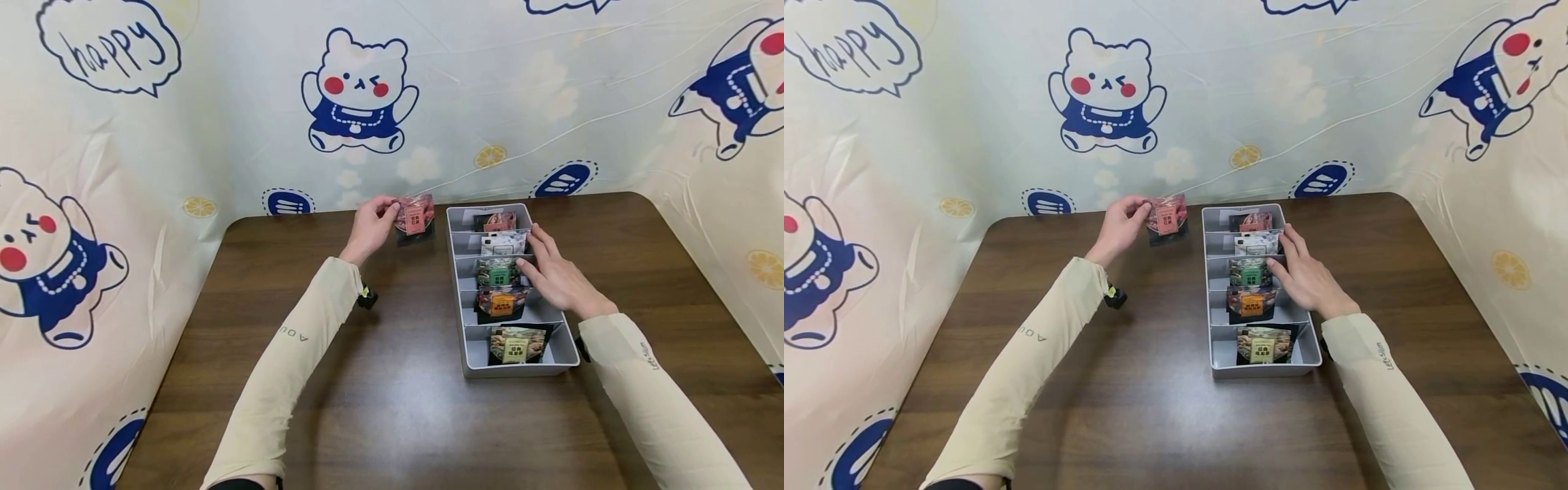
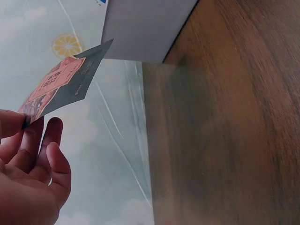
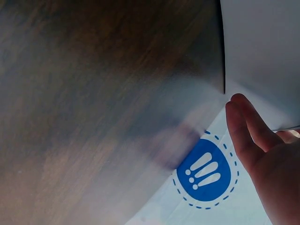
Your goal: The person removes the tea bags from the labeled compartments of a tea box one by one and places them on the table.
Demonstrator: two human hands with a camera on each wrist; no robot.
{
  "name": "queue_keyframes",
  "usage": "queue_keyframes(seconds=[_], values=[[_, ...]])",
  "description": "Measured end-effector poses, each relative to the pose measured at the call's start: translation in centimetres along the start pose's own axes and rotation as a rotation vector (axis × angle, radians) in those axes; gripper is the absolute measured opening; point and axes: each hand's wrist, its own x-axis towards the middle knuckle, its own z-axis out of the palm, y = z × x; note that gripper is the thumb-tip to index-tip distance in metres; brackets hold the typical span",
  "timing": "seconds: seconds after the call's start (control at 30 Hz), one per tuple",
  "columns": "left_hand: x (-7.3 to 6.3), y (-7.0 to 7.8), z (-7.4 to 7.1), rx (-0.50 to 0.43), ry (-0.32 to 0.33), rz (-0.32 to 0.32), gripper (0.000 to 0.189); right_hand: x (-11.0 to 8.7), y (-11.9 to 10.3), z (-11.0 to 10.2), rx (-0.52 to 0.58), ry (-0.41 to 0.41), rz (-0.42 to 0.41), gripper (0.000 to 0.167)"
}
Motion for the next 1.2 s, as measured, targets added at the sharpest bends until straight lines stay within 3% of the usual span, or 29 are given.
queue_keyframes(seconds=[0.4,0.9,1.2], values=[[0.2,-1.2,0.4,0.014,-0.044,-0.069,0.023,0.0,0.4,-0.1,0.002,0.011,0.003,0.077],[0.2,-3.7,2.7,-0.004,-0.081,-0.206,0.023,0.0,0.2,0.0,0.002,0.006,0.002,0.078],[0.4,-4.2,3.6,0.018,-0.102,-0.270,0.025,0.1,0.3,0.1,0.003,0.008,0.003,0.077]])
